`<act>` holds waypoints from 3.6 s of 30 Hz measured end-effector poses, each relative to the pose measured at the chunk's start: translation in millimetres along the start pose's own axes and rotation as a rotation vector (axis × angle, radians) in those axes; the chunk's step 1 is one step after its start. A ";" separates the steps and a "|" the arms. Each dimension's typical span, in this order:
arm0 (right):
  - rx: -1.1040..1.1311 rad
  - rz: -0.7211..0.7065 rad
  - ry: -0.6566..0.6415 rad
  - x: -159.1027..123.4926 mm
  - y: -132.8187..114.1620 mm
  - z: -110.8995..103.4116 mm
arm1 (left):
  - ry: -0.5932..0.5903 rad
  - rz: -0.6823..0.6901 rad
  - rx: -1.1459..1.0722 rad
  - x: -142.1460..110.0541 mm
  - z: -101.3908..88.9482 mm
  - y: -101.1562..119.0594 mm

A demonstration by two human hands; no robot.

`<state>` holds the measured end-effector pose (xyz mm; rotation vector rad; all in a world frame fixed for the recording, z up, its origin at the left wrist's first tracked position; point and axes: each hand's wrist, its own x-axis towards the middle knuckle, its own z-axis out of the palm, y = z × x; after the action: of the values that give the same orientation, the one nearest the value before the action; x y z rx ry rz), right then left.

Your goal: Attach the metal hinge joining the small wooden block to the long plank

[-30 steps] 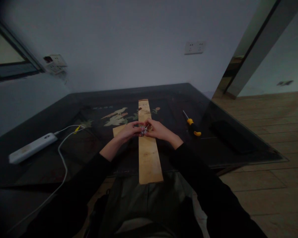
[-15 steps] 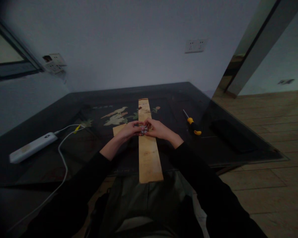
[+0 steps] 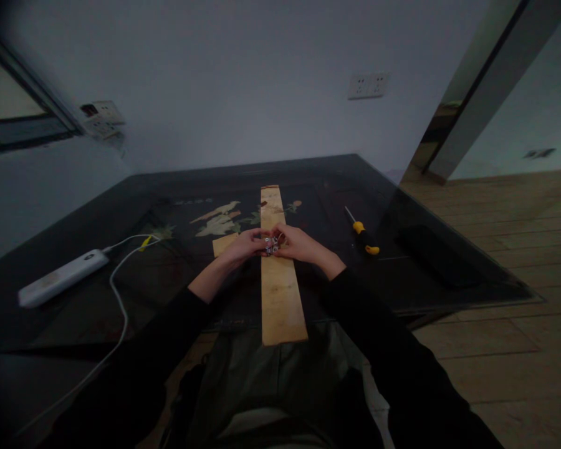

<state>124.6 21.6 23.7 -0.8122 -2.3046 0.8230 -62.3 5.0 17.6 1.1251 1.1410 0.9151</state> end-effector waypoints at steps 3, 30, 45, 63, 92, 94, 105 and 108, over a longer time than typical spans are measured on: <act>-0.002 0.011 -0.001 0.0 -0.9 -0.2 | 0.001 0.009 -0.004 0.0 0.1 0.0; -0.017 0.182 -0.046 0.2 14.1 -8.4 | 0.028 0.006 -0.003 -2.1 1.1 1.3; -0.035 0.155 -0.015 4.0 10.8 4.1 | 0.009 -0.019 -0.024 -3.4 -0.2 3.0; 0.027 0.211 -0.025 2.7 8.6 5.2 | 0.001 0.011 -0.043 -3.9 1.1 2.3; 0.234 0.166 -0.002 3.2 2.2 2.6 | 0.022 0.002 -0.040 -0.3 1.2 -0.3; 0.257 0.175 -0.002 3.3 2.0 3.3 | 0.024 0.000 -0.038 0.0 1.3 -0.1; 0.327 0.183 -0.002 2.9 3.0 1.1 | 0.014 -0.002 -0.017 0.3 0.7 -1.0; 0.316 0.165 0.011 2.8 2.7 0.3 | 0.017 0.000 -0.016 0.2 1.2 -0.8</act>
<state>123.4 25.1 22.4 -0.8661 -2.0444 1.2157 -61.0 4.8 16.8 1.1061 1.1456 0.9337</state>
